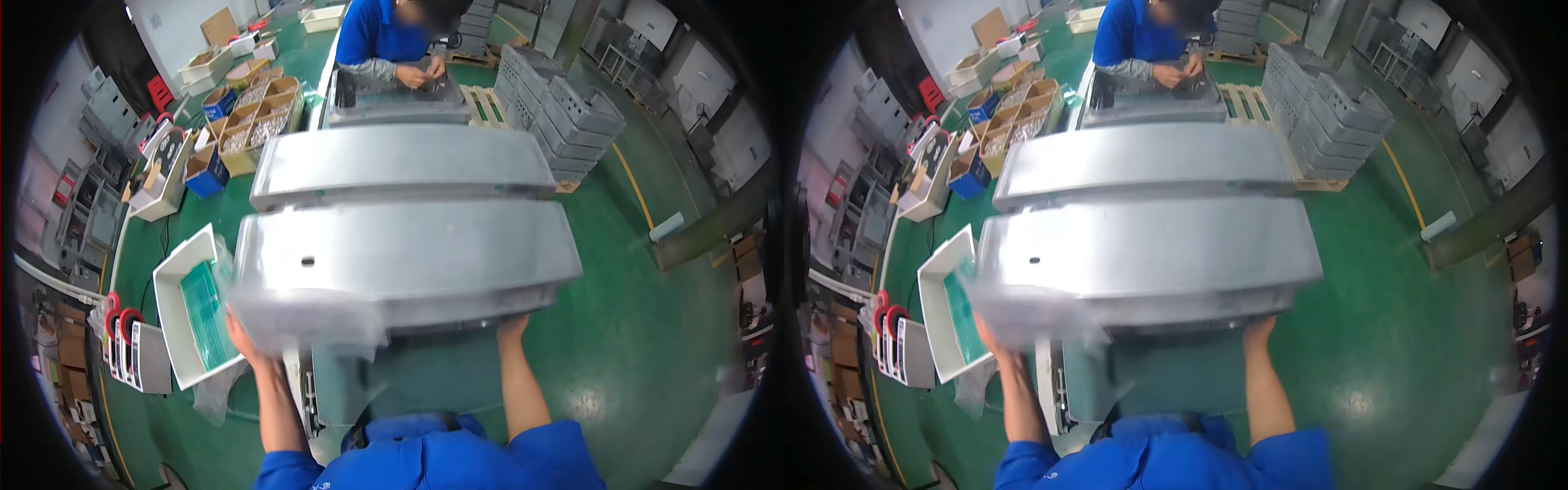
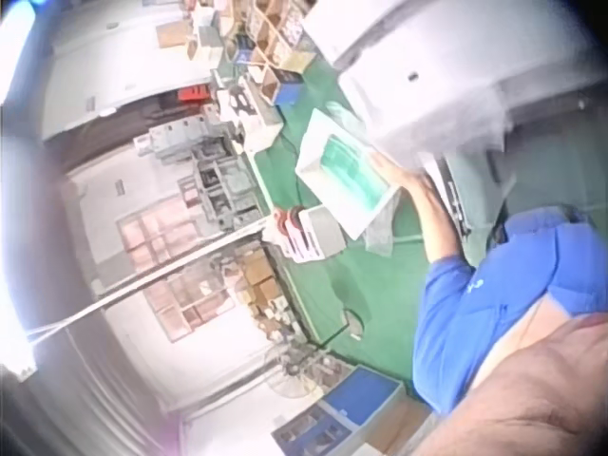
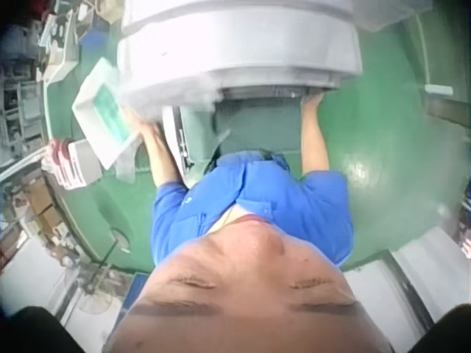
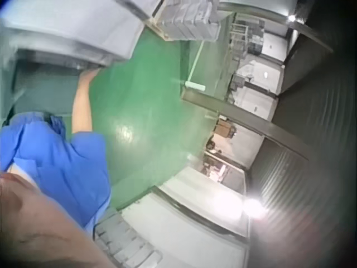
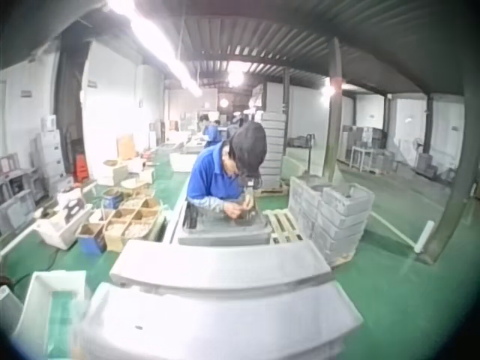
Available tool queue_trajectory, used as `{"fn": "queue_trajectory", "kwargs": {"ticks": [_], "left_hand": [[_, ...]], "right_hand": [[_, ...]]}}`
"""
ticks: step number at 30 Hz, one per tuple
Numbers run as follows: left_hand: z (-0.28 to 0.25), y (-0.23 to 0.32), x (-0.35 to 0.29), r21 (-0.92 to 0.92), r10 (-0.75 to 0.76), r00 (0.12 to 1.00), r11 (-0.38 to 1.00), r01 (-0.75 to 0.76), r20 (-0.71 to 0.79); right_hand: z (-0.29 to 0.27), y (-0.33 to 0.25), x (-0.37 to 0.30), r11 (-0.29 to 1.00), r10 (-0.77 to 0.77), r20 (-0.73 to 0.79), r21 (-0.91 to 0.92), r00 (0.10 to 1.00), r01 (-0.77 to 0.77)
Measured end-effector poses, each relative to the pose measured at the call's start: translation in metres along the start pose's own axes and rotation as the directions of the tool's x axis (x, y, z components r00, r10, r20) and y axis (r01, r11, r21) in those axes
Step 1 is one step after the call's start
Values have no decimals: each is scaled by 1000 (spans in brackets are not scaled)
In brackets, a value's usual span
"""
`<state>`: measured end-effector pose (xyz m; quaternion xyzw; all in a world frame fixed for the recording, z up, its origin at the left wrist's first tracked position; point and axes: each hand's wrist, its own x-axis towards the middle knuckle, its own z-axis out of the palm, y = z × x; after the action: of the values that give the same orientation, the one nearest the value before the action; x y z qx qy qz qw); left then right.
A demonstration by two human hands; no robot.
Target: Apply green adhesive pads to specific locations inside a metal casing.
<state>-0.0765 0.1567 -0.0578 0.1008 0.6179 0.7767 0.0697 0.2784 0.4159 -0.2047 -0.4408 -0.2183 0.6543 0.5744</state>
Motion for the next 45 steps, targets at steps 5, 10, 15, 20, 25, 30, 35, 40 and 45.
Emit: {"fn": "queue_trajectory", "kwargs": {"ticks": [5,10,15,20,25,30,35,40,45], "left_hand": [[-14,-69,-30,148,-67,988,985,87,-137],[12,-89,2,179,74,989,983,-51,-129],[37,-86,59,-30,193,979,980,-195,-67],[87,-85,96,-149,189,981,970,-194,-49],[48,-121,185,63,427,746,847,-528,511],[142,-105,56,232,546,625,620,-749,558],[158,-84,-111,-12,599,351,516,-856,720],[132,-63,-258,-224,611,166,510,-831,774],[76,-41,-321,-225,605,45,363,-904,795]], "right_hand": [[20,-2,16,925,23,203,368,979,-98],[6,10,67,954,-114,456,299,883,-32],[93,3,75,976,23,-25,216,999,-17],[94,18,144,941,-146,408,339,901,-1],[122,16,151,905,-211,199,-331,957,268],[90,12,42,854,-392,-52,-392,919,342],[-146,-5,-182,838,-486,-368,-455,793,302],[-434,-115,-548,721,-646,-755,-557,-111,-411],[-527,-258,-926,413,-910,33,-17,-413,-911]]}}
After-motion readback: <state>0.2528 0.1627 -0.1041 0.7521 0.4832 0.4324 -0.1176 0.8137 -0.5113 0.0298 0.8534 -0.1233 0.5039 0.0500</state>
